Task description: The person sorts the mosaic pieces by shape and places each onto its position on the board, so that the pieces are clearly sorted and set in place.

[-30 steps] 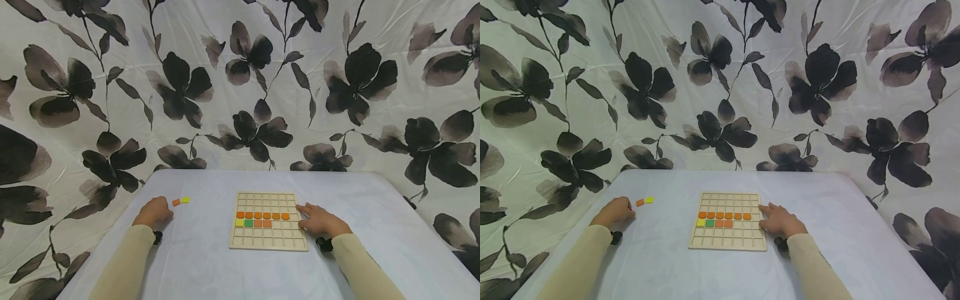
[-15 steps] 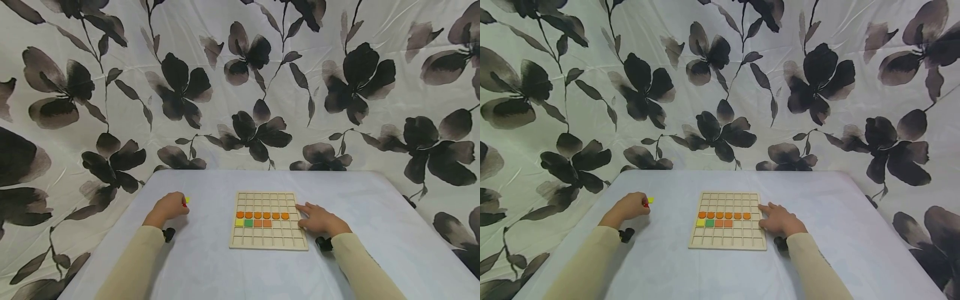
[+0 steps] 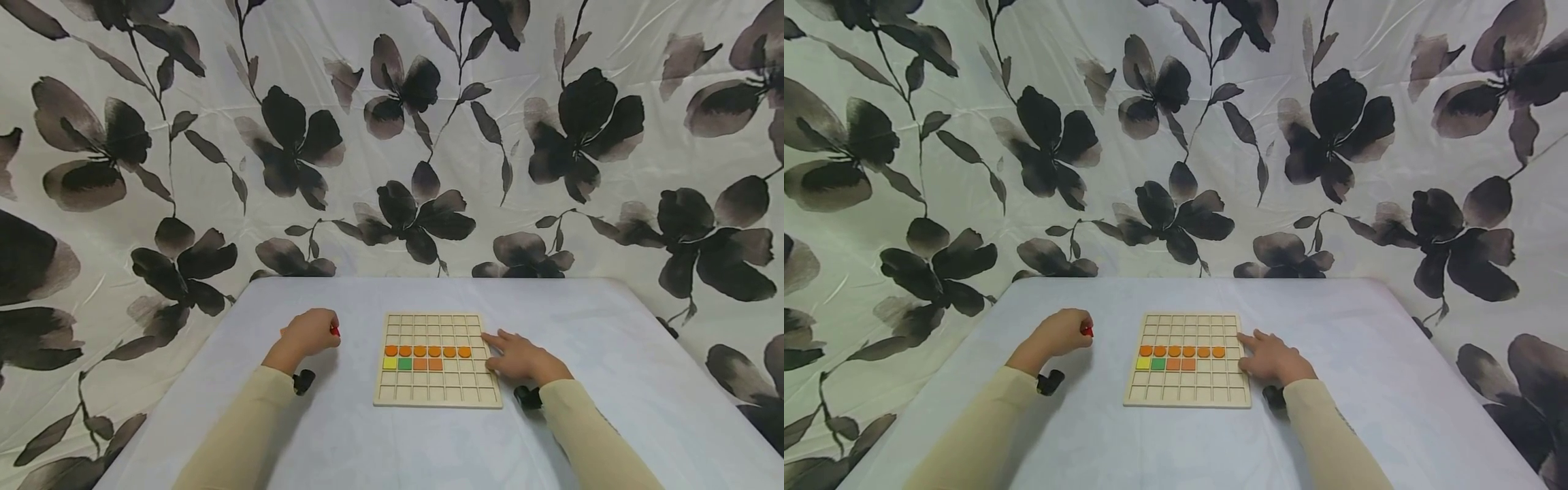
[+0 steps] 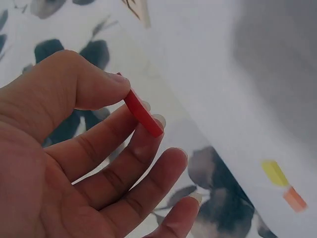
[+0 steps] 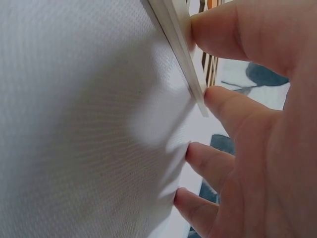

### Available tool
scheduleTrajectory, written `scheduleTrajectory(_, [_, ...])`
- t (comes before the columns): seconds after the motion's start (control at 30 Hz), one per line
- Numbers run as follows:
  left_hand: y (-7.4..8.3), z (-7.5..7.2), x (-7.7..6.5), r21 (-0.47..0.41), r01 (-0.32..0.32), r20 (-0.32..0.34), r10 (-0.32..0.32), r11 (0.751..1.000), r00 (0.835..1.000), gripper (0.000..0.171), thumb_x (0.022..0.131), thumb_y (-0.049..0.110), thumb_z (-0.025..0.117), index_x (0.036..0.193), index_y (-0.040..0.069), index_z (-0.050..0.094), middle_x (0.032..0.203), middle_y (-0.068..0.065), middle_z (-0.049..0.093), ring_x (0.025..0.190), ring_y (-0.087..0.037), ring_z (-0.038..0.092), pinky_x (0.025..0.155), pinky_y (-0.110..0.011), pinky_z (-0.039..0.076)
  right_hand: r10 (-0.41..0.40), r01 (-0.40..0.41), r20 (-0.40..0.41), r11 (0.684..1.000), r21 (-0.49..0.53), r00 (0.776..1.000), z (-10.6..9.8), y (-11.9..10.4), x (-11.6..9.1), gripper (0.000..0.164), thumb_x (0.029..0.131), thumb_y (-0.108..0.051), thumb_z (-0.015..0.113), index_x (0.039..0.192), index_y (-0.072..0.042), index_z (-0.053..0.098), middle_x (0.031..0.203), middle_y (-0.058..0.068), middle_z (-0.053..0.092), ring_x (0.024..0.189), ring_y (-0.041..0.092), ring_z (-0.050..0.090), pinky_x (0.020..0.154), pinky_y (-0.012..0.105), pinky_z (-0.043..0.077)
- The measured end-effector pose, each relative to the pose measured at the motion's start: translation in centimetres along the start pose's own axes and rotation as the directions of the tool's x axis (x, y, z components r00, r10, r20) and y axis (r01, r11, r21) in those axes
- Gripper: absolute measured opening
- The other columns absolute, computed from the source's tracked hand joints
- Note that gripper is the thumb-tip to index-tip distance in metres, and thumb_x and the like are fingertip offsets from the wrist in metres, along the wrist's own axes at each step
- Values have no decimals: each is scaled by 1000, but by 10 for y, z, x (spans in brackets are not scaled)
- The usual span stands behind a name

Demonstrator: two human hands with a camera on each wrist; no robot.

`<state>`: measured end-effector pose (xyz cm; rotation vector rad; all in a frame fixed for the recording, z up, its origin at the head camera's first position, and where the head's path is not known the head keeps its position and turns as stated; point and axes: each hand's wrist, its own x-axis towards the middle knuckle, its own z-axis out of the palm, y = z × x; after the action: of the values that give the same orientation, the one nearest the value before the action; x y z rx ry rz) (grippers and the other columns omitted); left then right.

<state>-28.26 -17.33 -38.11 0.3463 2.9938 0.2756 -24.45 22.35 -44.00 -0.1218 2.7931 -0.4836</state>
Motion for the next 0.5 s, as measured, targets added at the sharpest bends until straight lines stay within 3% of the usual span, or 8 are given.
scheduleTrajectory(0.2, [22,7,3,55,-41,0,41,998,999,28,82,21,71,105,6,66,89,-3,64,79,-18,54,73,-36,49,8,-8,9,1000,10,1000,0,-1,-1,66,89,-36,53,151,-21,35,158,20,25,143,50,21,105,73,25])
scheduleTrajectory(0.5, [48,20,6,36,-64,-7,65,997,998,28,82,21,73,105,7,67,89,-2,63,78,-17,53,74,-35,49,11,-11,8,1000,7,1000,-1,0,-1,66,90,-37,53,151,-22,34,158,20,24,143,51,19,105,74,24])
